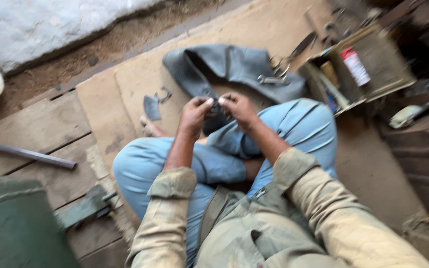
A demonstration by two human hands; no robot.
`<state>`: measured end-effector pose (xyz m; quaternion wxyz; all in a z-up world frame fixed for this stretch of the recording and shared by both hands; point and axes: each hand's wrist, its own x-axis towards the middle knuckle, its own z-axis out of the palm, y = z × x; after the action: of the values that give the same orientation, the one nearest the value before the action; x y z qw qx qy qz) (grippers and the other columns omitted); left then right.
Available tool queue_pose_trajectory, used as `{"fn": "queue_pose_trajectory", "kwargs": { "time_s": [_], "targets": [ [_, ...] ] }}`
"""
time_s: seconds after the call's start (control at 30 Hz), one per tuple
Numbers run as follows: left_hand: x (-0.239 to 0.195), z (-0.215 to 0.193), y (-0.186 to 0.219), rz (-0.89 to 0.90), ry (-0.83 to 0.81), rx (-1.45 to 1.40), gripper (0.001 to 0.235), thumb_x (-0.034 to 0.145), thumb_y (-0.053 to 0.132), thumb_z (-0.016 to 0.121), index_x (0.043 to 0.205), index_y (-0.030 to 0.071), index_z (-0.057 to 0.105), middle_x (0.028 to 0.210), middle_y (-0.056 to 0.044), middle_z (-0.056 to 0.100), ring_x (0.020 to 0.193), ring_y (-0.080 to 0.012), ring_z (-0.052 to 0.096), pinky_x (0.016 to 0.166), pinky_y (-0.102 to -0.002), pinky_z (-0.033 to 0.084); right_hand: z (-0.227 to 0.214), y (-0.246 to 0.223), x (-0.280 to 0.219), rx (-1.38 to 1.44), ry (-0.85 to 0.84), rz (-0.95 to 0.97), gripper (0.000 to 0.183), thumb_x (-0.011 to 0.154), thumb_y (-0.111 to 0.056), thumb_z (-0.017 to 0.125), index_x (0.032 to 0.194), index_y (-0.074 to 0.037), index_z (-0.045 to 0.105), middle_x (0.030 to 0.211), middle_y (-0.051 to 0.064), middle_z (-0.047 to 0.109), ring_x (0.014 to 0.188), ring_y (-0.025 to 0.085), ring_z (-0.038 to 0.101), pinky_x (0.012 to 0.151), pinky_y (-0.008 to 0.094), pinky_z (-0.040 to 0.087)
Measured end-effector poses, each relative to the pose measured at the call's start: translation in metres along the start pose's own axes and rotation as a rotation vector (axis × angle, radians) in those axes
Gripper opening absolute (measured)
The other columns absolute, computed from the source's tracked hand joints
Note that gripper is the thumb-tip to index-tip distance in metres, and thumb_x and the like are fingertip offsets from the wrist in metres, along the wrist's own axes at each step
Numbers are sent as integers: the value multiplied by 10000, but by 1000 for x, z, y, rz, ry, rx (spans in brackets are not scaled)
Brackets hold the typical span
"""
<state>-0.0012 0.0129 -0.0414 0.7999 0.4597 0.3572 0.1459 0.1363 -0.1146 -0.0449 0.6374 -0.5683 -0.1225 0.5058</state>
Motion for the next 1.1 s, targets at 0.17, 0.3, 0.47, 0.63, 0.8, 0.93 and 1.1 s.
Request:
{"fn": "queue_pose_trajectory", "kwargs": {
  "time_s": [0.17,0.3,0.47,0.63,0.8,0.93,1.1],
  "targets": [
    [3,-5,-4,34,14,-84,213,947,150,703,1046,-38,698,893,-96,722,762,-187,704,729,-336,599,3,6,6,-65,60,-90,134,983,-195,687,998,-63,701,748,-33,647,568,44,539,512,210,436],
    [-4,2,6,38,-1,-129,250,922,159,706,1022,-69,687,906,-119,745,777,-208,723,744,-351,619,-1,5,3,-34,58,-93,134,990,-183,677,1003,-51,702,759,-27,655,573,36,529,514,196,418],
    [-21,17,29,-15,41,-119,247,920,180,751,999,-46,686,915,-114,734,792,-189,718,743,-335,614,7,6,0,-86,78,-168,133,991,-165,680,1008,-34,693,783,-24,649,603,26,524,533,195,427],
    [-29,23,42,-72,78,-60,198,908,147,754,977,-25,683,893,-103,718,784,-174,715,729,-318,624,8,5,-1,-141,105,-204,132,988,-160,684,1007,-30,688,804,-33,649,641,16,534,557,193,445],
    [-22,20,36,-81,97,-76,150,906,94,707,964,-38,667,894,-105,713,763,-181,715,705,-331,632,11,1,-5,-176,89,-243,138,998,-169,683,1013,-31,686,781,-35,619,625,23,505,543,199,423],
    [-21,18,35,-48,89,-76,144,919,90,698,964,-43,667,891,-129,718,759,-190,719,713,-328,638,12,-1,-5,-130,70,-219,138,996,-172,681,1022,-36,683,788,-33,629,633,21,514,554,195,431],
    [-21,18,31,11,106,-93,127,920,70,693,938,-49,650,885,-144,711,741,-210,724,697,-341,648,15,3,-4,-154,67,-225,138,991,-157,685,1013,-21,684,801,-21,637,661,33,534,575,204,447]
  ]
}}
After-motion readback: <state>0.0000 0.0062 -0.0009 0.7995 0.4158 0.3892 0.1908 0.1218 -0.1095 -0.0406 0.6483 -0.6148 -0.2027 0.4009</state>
